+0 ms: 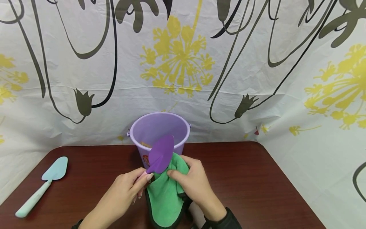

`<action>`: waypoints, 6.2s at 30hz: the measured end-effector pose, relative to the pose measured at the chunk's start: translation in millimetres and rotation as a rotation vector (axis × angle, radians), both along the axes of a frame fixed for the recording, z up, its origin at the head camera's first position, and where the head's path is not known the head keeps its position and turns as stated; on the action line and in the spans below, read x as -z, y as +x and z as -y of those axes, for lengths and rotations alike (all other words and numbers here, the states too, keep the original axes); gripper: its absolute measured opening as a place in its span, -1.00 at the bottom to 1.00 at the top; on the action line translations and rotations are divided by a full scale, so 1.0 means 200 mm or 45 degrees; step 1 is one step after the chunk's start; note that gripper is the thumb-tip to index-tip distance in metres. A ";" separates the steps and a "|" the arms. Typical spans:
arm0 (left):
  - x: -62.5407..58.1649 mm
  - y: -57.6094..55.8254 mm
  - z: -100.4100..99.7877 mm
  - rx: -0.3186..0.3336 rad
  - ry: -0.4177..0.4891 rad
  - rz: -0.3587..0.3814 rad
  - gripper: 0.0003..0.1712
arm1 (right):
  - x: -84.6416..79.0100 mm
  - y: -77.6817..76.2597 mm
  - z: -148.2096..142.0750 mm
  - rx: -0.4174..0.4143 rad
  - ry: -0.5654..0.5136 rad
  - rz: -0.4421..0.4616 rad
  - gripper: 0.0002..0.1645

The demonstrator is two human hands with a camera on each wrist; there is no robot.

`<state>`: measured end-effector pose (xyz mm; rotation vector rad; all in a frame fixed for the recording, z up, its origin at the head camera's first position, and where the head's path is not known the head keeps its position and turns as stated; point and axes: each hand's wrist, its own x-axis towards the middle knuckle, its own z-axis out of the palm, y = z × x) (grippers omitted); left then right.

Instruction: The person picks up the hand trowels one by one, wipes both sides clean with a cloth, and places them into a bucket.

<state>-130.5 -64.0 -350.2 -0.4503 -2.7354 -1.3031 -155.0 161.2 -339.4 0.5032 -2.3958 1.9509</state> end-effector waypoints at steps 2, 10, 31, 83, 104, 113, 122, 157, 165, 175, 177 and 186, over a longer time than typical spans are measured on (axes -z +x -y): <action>0.00 0.00 0.00 -0.007 -0.017 -0.001 -0.55 | -0.01 0.00 -0.02 0.024 0.003 -0.011 -0.65; 0.01 0.00 0.00 -0.013 -0.082 -0.019 -0.54 | -0.07 0.00 -0.08 0.134 -0.015 -0.025 -0.63; 0.03 0.02 -0.03 0.047 -0.089 -0.064 -0.52 | -0.12 -0.01 -0.20 0.230 -0.089 -0.112 -0.62; 0.03 0.03 -0.03 0.154 -0.176 -0.168 -0.61 | 0.10 -0.07 -0.02 -0.294 -0.121 0.125 -0.72; 0.05 0.01 -0.03 0.098 -0.221 -0.165 -0.55 | 0.02 -0.05 -0.07 -0.177 -0.144 0.154 -0.59; 0.05 0.01 -0.03 0.080 -0.236 -0.136 -0.55 | -0.02 -0.05 -0.13 -0.134 -0.192 0.076 -0.48; 0.06 0.01 -0.03 0.048 -0.238 -0.160 -0.54 | -0.06 -0.03 -0.17 -0.054 -0.191 -0.005 -0.49; 0.01 0.04 -0.02 0.097 -0.192 -0.176 -0.62 | 0.06 -0.03 -0.02 -0.365 -0.260 0.046 -0.81; 0.01 0.04 -0.02 0.080 -0.203 -0.167 -0.60 | 0.08 -0.04 0.00 -0.370 -0.257 0.072 -0.81; 0.01 0.03 -0.01 0.091 -0.202 -0.172 -0.61 | 0.06 -0.03 -0.01 -0.267 -0.250 0.096 -0.89; 0.01 0.03 -0.01 0.092 -0.200 -0.173 -0.62 | 0.05 -0.03 -0.02 -0.257 -0.260 0.092 -0.89; 0.02 0.03 -0.01 0.055 -0.200 -0.144 -0.58 | -0.01 -0.02 -0.08 -0.208 -0.285 -0.046 -0.50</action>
